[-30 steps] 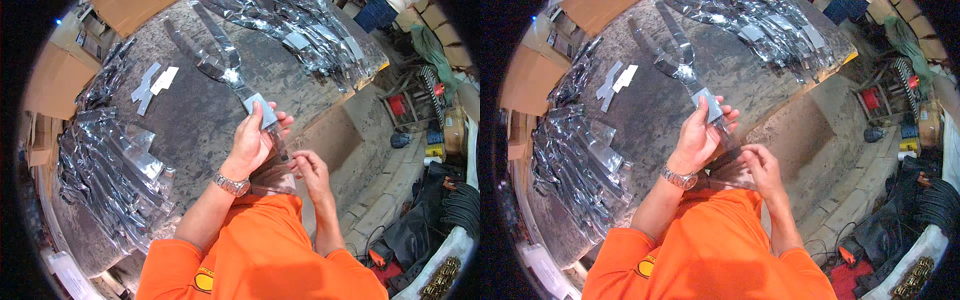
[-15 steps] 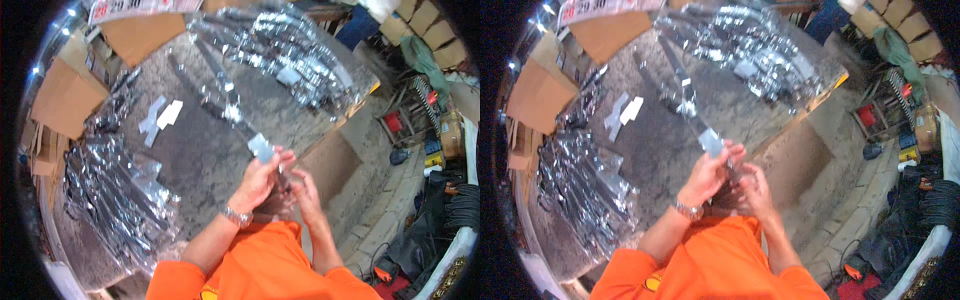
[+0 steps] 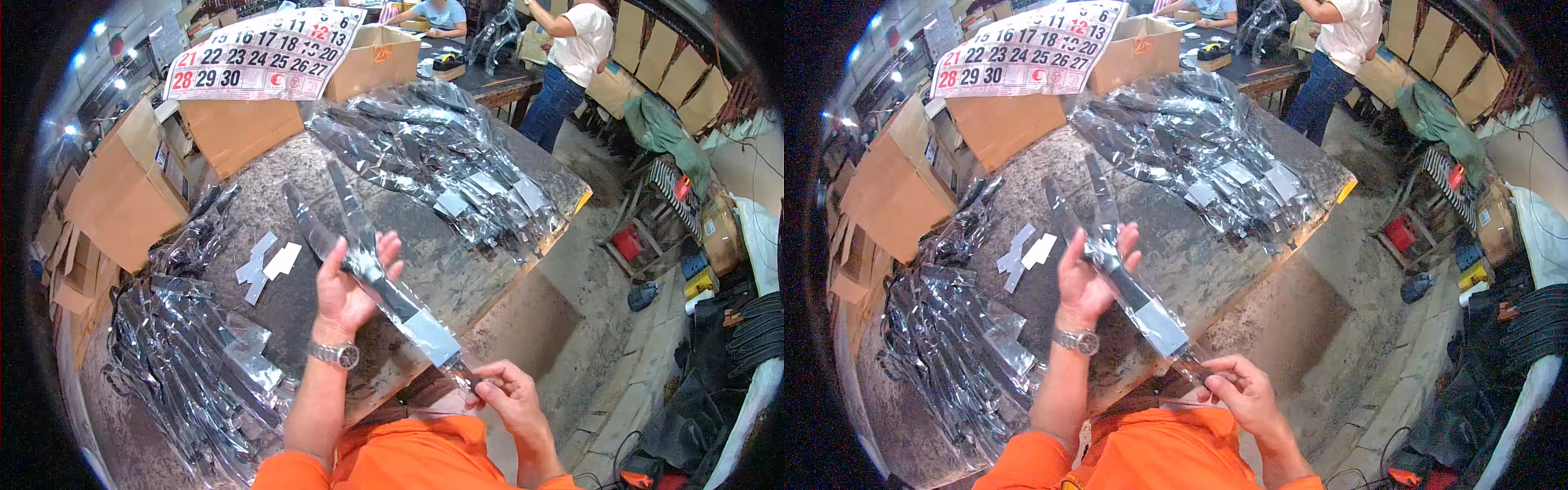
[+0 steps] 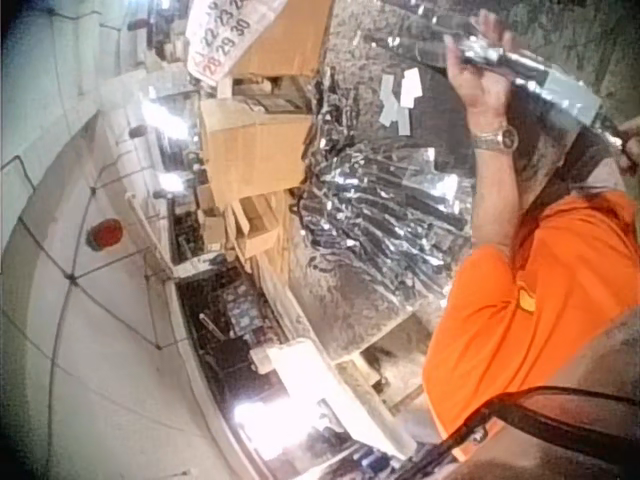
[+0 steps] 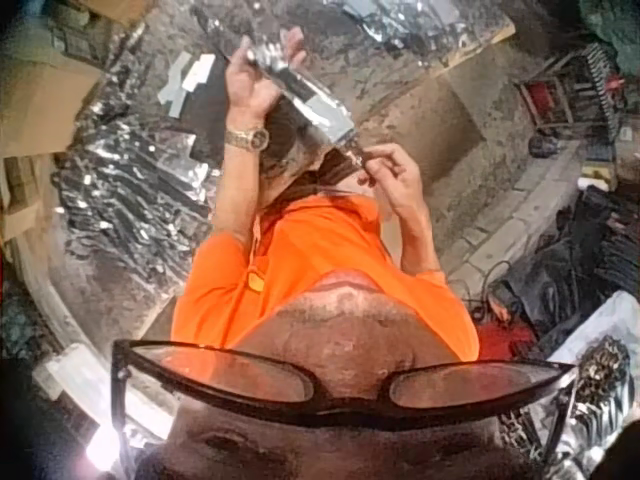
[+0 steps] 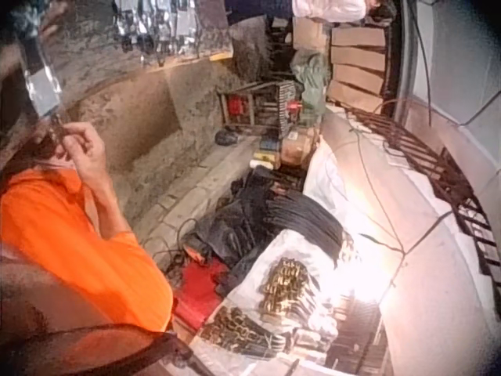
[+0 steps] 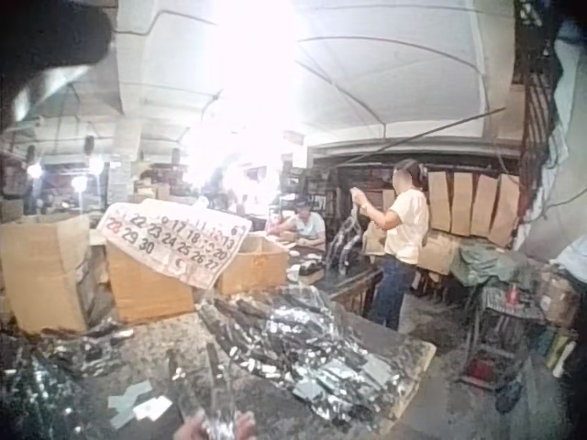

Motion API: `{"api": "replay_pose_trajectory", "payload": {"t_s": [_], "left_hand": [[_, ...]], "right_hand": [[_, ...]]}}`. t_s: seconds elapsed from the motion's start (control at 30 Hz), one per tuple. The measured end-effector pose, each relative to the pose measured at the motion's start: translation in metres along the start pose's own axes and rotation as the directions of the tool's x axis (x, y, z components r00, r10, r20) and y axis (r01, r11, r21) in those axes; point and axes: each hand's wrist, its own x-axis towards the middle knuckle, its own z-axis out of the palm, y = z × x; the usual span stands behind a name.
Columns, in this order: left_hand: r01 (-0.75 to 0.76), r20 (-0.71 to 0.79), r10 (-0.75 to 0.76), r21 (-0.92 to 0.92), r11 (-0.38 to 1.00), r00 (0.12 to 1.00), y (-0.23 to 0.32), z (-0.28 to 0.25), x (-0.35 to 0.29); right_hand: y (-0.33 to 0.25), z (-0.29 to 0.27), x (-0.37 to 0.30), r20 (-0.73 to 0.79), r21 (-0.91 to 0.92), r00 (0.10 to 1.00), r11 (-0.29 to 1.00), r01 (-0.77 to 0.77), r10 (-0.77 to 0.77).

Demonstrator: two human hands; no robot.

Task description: The person attaches small grey components to plastic-wrapped straps by hand.

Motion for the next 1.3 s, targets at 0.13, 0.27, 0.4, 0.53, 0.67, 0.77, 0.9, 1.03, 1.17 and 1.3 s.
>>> {"api": "replay_pose_trajectory", "payload": {"t_s": [0.13,0.27,0.4,0.53,0.67,0.77,0.9,1.03,1.17,1.3], "left_hand": [[-0.164,0.234,0.091,0.318,0.934,0.968,0.037,0.102,-0.006],[-0.267,0.391,0.128,0.326,0.907,0.912,0.065,0.186,0.002],[-0.349,0.463,0.138,0.408,0.844,0.875,0.086,0.213,0.023],[-0.353,0.419,0.150,0.464,0.812,0.896,0.100,0.225,0.061],[-0.323,0.357,0.150,0.494,0.807,0.922,0.140,0.233,0.113],[-0.314,0.486,0.065,0.451,0.835,0.871,0.156,0.239,0.153],[-0.423,0.551,0.109,0.483,0.766,0.827,0.154,0.223,0.190],[-0.084,0.131,0.004,0.614,0.784,0.991,0.139,0.118,0.253],[0.054,-0.073,0.696,0.997,0.048,0.715,0.128,-0.032,0.275],[0.082,0.220,0.524,0.867,-0.492,0.823,0.037,-0.062,0.243]], "right_hand": [[-0.027,0.004,-0.013,-0.028,-0.013,0.998,0.998,0.059,-0.059],[-0.052,0.011,-0.013,0.023,0.081,0.955,0.953,0.292,-0.295],[-0.071,0.026,0.008,0.035,0.107,0.902,0.899,0.425,-0.431],[-0.085,0.038,0.052,0.019,0.058,0.892,0.891,0.451,-0.453],[-0.109,0.046,0.119,0.053,-0.031,0.895,0.895,0.446,-0.444],[-0.125,0.042,0.161,0.059,-0.047,0.871,0.870,0.490,-0.488],[-0.122,0.029,0.187,-0.013,-0.096,0.857,0.854,0.511,-0.514],[-0.086,-0.020,0.212,-0.196,-0.204,0.879,0.895,0.397,-0.434],[-0.041,-0.050,0.248,-0.305,-0.296,0.914,0.939,0.178,-0.269],[-0.023,-0.079,0.251,-0.408,-0.403,0.858,0.905,0.136,-0.311]]}}
